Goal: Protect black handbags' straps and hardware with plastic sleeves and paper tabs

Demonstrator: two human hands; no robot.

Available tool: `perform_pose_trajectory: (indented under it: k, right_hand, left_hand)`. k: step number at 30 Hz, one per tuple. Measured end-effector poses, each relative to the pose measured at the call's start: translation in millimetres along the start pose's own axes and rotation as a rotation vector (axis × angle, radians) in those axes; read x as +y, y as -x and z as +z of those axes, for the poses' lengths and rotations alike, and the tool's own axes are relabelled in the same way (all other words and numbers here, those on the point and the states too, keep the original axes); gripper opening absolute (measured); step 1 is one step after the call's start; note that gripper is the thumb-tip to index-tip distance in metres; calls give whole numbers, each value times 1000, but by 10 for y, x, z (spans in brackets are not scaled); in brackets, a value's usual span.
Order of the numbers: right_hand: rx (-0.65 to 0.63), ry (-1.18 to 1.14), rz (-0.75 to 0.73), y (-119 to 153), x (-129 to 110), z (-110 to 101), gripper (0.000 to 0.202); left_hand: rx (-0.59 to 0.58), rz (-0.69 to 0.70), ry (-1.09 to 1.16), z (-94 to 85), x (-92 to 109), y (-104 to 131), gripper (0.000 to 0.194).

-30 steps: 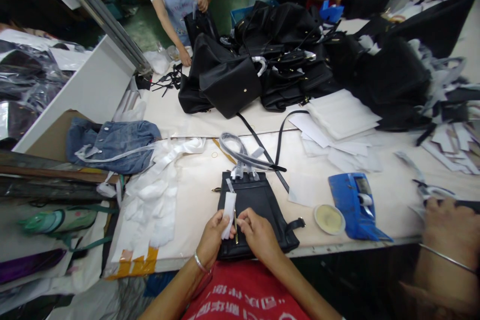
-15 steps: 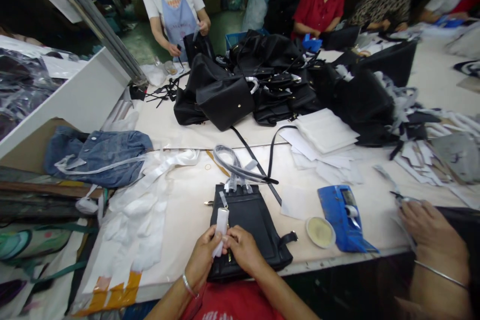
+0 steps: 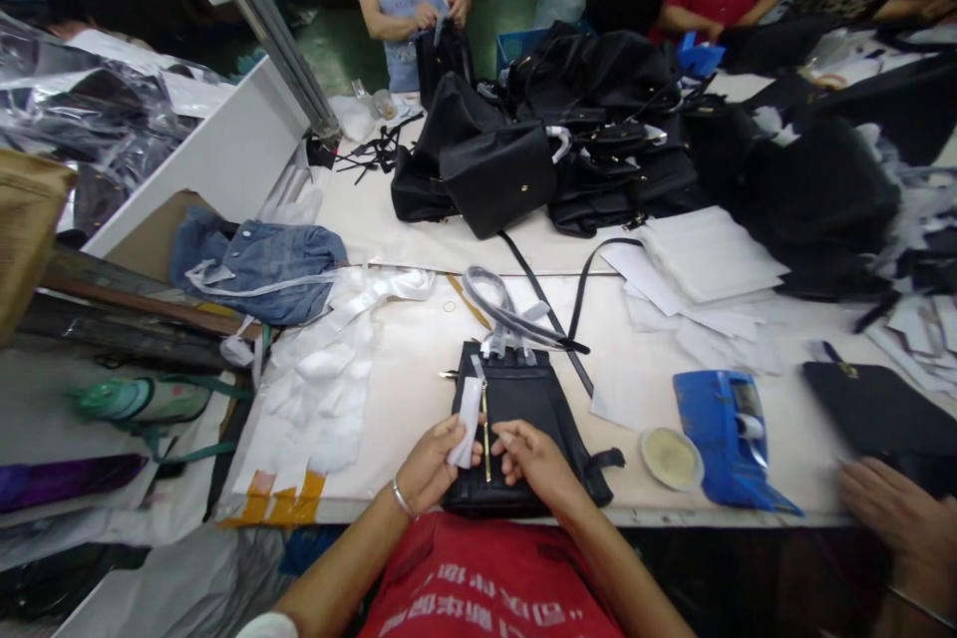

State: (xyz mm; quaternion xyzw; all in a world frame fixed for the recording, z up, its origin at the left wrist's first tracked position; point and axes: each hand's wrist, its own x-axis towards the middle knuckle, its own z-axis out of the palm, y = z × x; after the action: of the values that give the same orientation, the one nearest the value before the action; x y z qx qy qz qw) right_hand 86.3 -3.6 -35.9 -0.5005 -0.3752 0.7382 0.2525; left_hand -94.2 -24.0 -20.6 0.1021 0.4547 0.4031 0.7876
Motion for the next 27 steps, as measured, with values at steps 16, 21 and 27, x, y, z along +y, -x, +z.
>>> perform_pose_trajectory:
  k: [16, 21, 27]
  right_hand:
    - [125, 66, -39, 471, 84, -190, 39]
    - [215, 82, -19, 686, 114, -352, 38]
    - [140, 530, -374, 470, -130, 28, 28]
  left_hand:
    - [-86, 47, -39, 10, 11, 99, 30]
    - [-68, 18, -6, -1, 5, 78, 27]
    - [-82, 46, 5, 53, 5, 101, 29]
